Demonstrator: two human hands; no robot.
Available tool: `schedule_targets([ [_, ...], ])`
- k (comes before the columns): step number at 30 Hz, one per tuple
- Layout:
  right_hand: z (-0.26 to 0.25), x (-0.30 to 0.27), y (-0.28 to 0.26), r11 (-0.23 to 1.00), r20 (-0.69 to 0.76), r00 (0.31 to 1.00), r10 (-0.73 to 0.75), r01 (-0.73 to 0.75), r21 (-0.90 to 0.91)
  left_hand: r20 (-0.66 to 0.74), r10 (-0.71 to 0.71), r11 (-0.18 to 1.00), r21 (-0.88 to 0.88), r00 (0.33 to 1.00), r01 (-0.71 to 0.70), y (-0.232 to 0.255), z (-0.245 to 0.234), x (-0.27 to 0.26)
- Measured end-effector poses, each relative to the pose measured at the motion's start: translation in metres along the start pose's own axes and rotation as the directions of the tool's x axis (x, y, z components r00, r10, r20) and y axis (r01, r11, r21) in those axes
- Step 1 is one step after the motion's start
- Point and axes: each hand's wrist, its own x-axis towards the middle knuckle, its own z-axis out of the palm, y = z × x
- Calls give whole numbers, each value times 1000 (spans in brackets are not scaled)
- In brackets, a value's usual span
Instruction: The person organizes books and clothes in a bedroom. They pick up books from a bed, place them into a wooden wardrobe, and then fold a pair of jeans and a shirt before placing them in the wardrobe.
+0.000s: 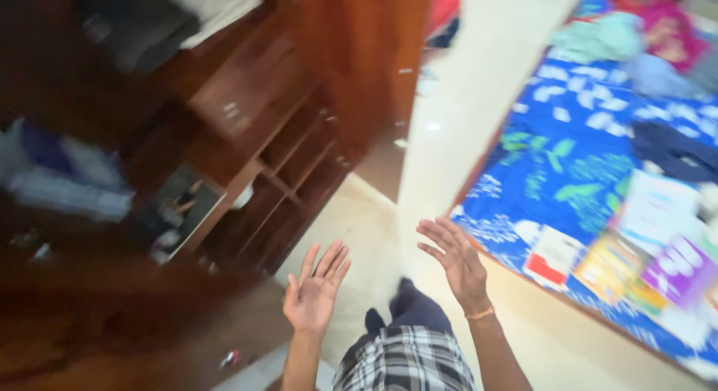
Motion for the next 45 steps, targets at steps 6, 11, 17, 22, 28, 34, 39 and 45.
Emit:
schedule_targets([
  [6, -57, -103, -65, 972, -261, 938, -228, 233, -11, 114, -226, 974, 1, 967, 227, -73, 38, 6],
  [11, -113, -198, -113, 929, -394, 847, -357, 365, -59, 209, -384, 923, 101, 899, 371, -160, 78, 8],
  [17, -180, -324, -177, 891, -525, 728, -441, 423, -164, 284, -552, 834, 157, 784, 529, -303, 144, -15],
  [22, -222, -416, -233, 860, -606, 622, -495, 451, -239, 313, -683, 721, 144, 660, 678, -418, 192, -48],
  [28, -263, -494, -283, 801, -684, 457, -569, 497, -334, 411, -770, 600, 203, 489, 774, -532, 249, -75],
  [34, -328, -538, -316, 761, -742, 328, -584, 541, -359, 416, -847, 470, 296, 331, 832, -636, 283, -72],
  [39, -400, -560, -352, 731, -743, 292, -602, 576, -366, 432, -860, 422, 300, 273, 856, -731, 303, -63],
  [45, -498, -575, -399, 772, -810, 222, -543, 512, -378, 417, -879, 375, 305, 231, 875, -867, 321, -49],
])
